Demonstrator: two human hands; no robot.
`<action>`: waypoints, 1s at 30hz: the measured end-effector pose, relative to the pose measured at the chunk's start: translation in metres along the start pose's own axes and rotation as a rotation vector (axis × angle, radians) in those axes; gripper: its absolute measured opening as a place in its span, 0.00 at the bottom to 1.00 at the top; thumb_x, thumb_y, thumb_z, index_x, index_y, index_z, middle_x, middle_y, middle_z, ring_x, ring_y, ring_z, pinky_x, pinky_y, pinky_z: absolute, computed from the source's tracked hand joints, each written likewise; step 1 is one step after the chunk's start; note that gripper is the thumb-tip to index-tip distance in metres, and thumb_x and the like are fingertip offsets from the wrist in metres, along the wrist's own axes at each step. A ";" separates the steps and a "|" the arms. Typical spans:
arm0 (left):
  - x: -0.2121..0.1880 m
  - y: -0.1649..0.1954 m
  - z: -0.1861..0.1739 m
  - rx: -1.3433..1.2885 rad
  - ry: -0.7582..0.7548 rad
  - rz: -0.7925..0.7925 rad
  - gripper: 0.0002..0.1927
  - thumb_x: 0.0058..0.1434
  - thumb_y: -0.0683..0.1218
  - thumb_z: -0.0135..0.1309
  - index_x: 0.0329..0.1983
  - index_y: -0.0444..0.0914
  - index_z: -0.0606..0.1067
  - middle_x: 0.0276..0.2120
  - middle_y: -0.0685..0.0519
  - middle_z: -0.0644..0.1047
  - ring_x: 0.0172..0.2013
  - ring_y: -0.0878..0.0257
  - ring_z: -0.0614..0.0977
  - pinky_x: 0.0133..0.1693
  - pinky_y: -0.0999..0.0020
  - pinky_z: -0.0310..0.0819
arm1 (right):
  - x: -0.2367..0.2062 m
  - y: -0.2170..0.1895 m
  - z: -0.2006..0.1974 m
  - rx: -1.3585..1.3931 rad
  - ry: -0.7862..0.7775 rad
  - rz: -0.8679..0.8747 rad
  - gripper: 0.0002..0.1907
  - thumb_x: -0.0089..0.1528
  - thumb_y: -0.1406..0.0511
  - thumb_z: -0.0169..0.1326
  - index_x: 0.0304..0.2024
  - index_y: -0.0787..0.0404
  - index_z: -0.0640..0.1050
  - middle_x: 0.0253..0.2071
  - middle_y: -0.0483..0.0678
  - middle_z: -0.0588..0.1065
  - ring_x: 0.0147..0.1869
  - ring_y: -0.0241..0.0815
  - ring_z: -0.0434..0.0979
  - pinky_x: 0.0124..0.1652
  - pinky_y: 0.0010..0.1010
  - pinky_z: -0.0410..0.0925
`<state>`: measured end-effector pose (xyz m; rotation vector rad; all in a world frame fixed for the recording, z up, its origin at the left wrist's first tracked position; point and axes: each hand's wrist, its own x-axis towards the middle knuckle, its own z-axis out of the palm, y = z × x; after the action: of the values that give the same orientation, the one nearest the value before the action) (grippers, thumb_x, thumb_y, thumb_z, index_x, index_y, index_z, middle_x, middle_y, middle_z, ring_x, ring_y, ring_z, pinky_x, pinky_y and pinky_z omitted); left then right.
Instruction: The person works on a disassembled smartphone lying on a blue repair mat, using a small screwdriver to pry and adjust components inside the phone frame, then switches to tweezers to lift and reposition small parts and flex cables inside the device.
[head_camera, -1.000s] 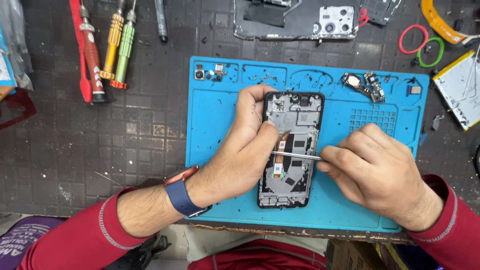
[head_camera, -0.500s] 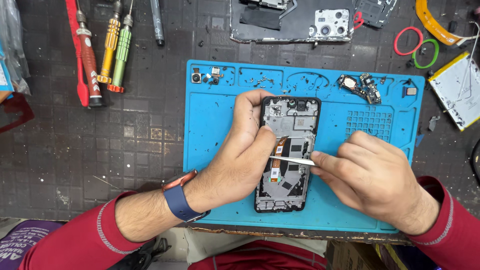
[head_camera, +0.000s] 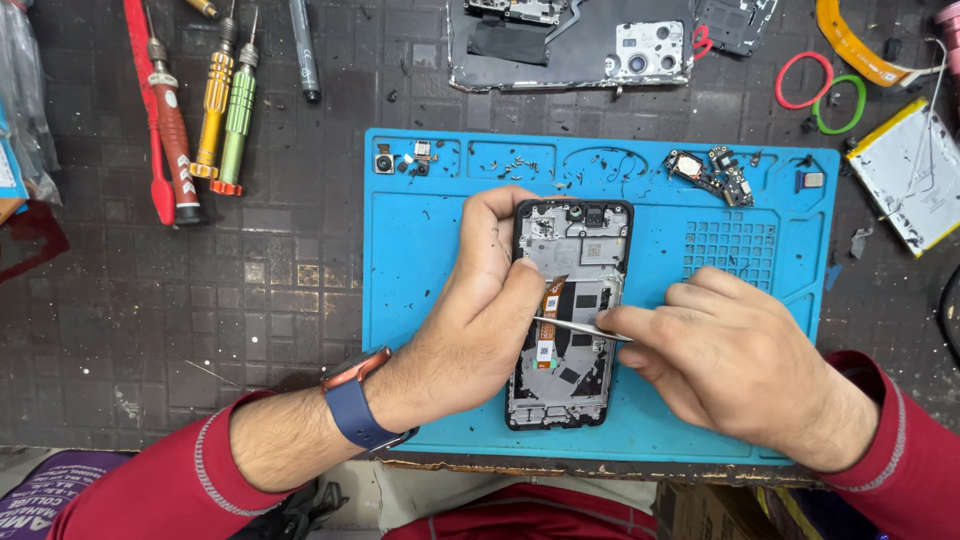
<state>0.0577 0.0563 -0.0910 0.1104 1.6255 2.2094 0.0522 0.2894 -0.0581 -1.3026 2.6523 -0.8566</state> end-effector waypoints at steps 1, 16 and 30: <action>0.000 0.000 0.000 0.006 -0.001 -0.002 0.20 0.72 0.35 0.32 0.66 0.31 0.51 0.59 0.44 0.65 0.60 0.64 0.68 0.64 0.67 0.67 | 0.000 0.000 0.000 0.006 -0.004 0.015 0.19 0.53 0.66 0.66 0.46 0.61 0.78 0.21 0.42 0.65 0.25 0.43 0.66 0.30 0.37 0.61; -0.002 -0.001 0.001 -0.025 -0.006 -0.002 0.21 0.71 0.35 0.32 0.67 0.31 0.50 0.58 0.44 0.64 0.58 0.64 0.68 0.61 0.67 0.67 | -0.005 -0.009 -0.005 -0.312 0.162 -0.131 0.21 0.53 0.71 0.67 0.49 0.58 0.84 0.24 0.42 0.65 0.26 0.40 0.64 0.27 0.34 0.61; -0.002 -0.010 -0.003 0.030 0.004 0.048 0.20 0.73 0.35 0.33 0.67 0.31 0.51 0.60 0.44 0.64 0.61 0.64 0.67 0.65 0.67 0.65 | -0.012 0.002 0.013 -0.028 0.038 0.091 0.14 0.56 0.67 0.65 0.41 0.61 0.75 0.26 0.46 0.72 0.28 0.47 0.73 0.29 0.39 0.66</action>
<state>0.0616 0.0549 -0.1005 0.1553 1.6751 2.2230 0.0623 0.2938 -0.0730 -1.1731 2.7382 -0.8433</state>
